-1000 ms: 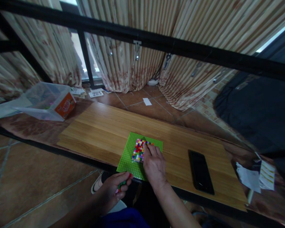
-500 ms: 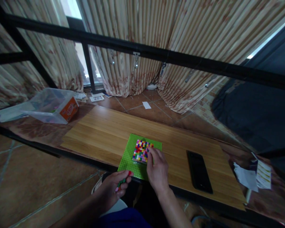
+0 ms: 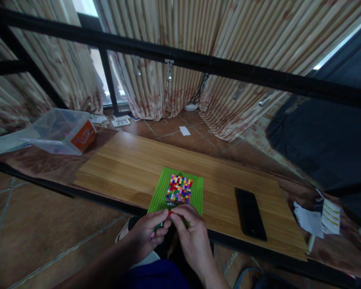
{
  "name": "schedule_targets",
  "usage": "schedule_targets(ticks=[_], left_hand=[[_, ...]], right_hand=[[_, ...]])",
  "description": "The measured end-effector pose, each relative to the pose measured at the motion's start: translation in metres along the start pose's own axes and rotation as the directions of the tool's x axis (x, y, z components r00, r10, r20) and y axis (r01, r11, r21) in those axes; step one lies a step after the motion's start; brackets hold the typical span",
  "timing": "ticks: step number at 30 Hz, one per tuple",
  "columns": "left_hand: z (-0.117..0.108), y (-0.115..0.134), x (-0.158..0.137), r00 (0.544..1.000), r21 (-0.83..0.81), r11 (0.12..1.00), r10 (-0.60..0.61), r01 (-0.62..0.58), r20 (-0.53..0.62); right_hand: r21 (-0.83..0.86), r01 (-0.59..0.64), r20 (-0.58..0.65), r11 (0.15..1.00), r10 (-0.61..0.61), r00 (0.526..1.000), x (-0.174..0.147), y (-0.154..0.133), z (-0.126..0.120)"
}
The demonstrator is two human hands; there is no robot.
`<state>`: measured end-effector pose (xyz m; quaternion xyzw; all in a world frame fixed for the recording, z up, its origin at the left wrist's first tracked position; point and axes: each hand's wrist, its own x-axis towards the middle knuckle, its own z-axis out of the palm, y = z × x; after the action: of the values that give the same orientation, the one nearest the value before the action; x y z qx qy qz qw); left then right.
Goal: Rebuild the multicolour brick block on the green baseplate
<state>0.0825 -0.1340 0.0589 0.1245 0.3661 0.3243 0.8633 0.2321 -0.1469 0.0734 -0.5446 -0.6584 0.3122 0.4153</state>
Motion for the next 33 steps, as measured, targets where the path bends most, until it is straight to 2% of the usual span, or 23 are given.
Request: schedule_targets(ticks=[2, 6, 10, 15, 18, 24, 27, 33], left_hand=[[0.001, 0.002, -0.001, 0.999, 0.003, 1.0, -0.011, 0.011, -0.033], [-0.001, -0.004, -0.005, 0.99, 0.018, 0.998, -0.058, 0.061, -0.128], [-0.011, -0.027, -0.009, 0.964, 0.027, 0.987, -0.151, 0.161, -0.221], [-0.031, -0.061, -0.014, 0.912, -0.053, 0.968, -0.25, 0.247, -0.326], [-0.038, -0.071, -0.016, 0.908, -0.023, 0.956, -0.284, 0.292, -0.309], [-0.039, -0.071, -0.014, 0.932, 0.045, 0.953, -0.281, 0.298, -0.23], [-0.039, -0.072, -0.013, 0.931, 0.085, 0.945, -0.291, 0.316, -0.22], [-0.041, -0.073, -0.014, 0.934, 0.147, 0.934, -0.292, 0.325, -0.207]], right_hand=[[-0.064, 0.0, -0.061, 0.998, -0.004, 0.998, 0.01, 0.005, -0.006], [-0.294, -0.013, -0.176, 0.956, -0.041, 0.984, 0.038, 0.016, -0.017], [-0.401, 0.03, -0.157, 0.915, -0.101, 0.982, 0.059, 0.027, -0.017], [-0.474, 0.061, -0.156, 0.878, -0.152, 0.976, 0.063, 0.032, -0.01], [-0.526, 0.09, -0.144, 0.846, -0.193, 0.971, 0.064, 0.034, -0.009], [-0.587, 0.13, -0.122, 0.799, -0.246, 0.962, 0.068, 0.037, -0.008], [-0.591, 0.138, -0.12, 0.795, -0.256, 0.959, 0.071, 0.039, -0.007], [-0.562, 0.111, -0.199, 0.82, -0.264, 0.944, 0.065, 0.044, -0.004]])
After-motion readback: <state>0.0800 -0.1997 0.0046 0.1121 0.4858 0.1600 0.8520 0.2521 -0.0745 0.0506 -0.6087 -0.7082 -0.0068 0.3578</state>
